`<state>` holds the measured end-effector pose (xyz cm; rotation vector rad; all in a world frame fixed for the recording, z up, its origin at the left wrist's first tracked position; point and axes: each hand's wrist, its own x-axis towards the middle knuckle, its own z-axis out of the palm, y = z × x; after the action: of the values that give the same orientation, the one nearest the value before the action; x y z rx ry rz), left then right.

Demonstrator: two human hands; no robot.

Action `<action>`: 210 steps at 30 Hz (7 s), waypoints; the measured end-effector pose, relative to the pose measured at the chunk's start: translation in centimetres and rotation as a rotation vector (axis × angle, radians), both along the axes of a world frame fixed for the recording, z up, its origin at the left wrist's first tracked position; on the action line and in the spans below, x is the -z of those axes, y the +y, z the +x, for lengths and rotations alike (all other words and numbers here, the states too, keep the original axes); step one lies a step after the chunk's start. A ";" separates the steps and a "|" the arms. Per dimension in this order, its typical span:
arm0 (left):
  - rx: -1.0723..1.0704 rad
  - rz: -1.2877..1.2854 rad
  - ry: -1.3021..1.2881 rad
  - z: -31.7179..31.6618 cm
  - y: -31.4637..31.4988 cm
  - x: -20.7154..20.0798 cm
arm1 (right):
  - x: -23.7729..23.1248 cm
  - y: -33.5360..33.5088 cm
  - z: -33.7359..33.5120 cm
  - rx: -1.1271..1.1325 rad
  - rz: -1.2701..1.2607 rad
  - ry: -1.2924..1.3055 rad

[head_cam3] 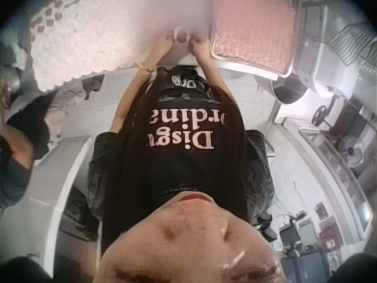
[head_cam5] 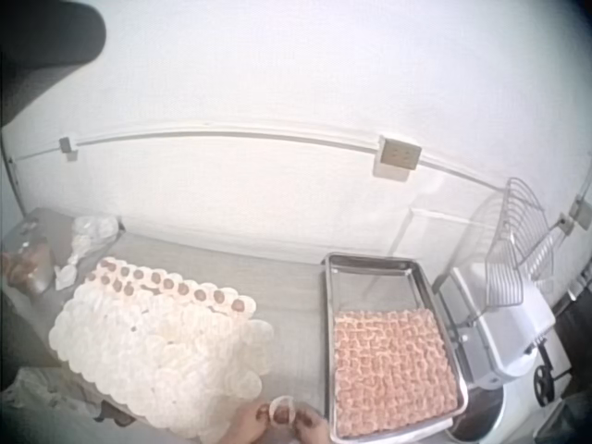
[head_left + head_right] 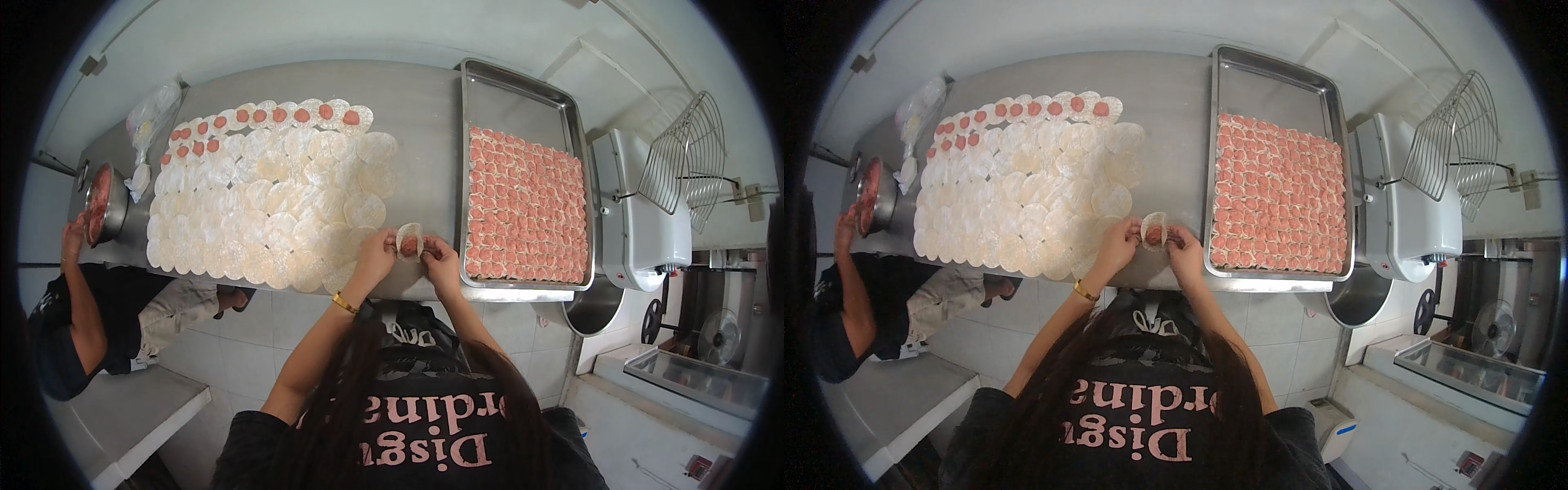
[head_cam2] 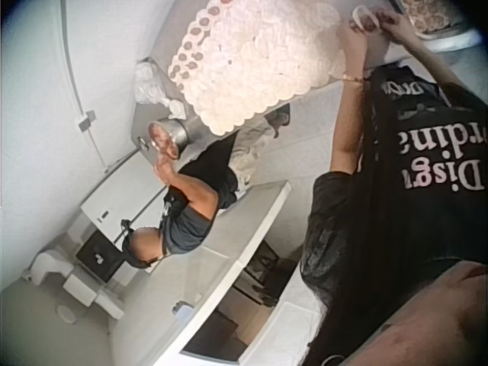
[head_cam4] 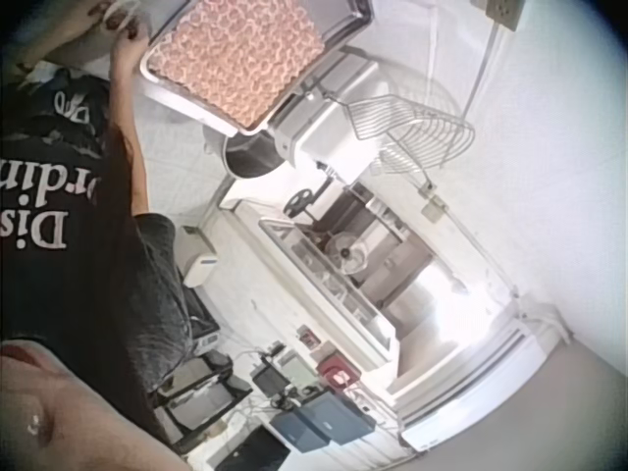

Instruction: The person places small pink filling onto white circular wrappers and folds them into dumplings, then arranges the finished dumplings on a metal tray. Another person assists by placing filling onto wrappers.

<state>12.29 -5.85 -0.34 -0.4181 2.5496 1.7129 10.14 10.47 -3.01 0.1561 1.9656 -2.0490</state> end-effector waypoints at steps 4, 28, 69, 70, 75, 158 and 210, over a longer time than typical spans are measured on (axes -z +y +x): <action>0.042 0.041 -0.005 0.2 0.1 0.0 | -0.4 -0.1 -0.1 -0.064 0.121 -0.004; -0.103 0.618 -0.083 -0.3 -0.9 -0.3 | -3.6 -1.4 -1.6 0.007 -0.283 0.049; 0.258 -0.209 0.064 -0.2 1.1 -1.9 | -4.3 1.0 -2.6 -0.476 0.698 0.589; 0.259 -0.231 0.034 -0.3 1.1 -2.0 | -4.3 1.0 -2.7 -0.458 0.637 0.631; 0.254 -0.202 0.021 -0.3 0.9 -2.6 | -4.3 1.0 -2.3 -0.405 0.716 0.585; -0.149 -0.069 -0.137 7.5 -4.6 -5.6 | -5.2 4.8 -37.1 -0.722 1.052 0.676; 0.310 0.005 0.067 0.0 -3.0 0.6 | -2.1 -2.0 3.0 0.275 -0.018 -0.144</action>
<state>12.25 -8.82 -0.99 0.0360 2.4901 1.6431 13.11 8.49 -0.92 0.5830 1.9255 -2.1496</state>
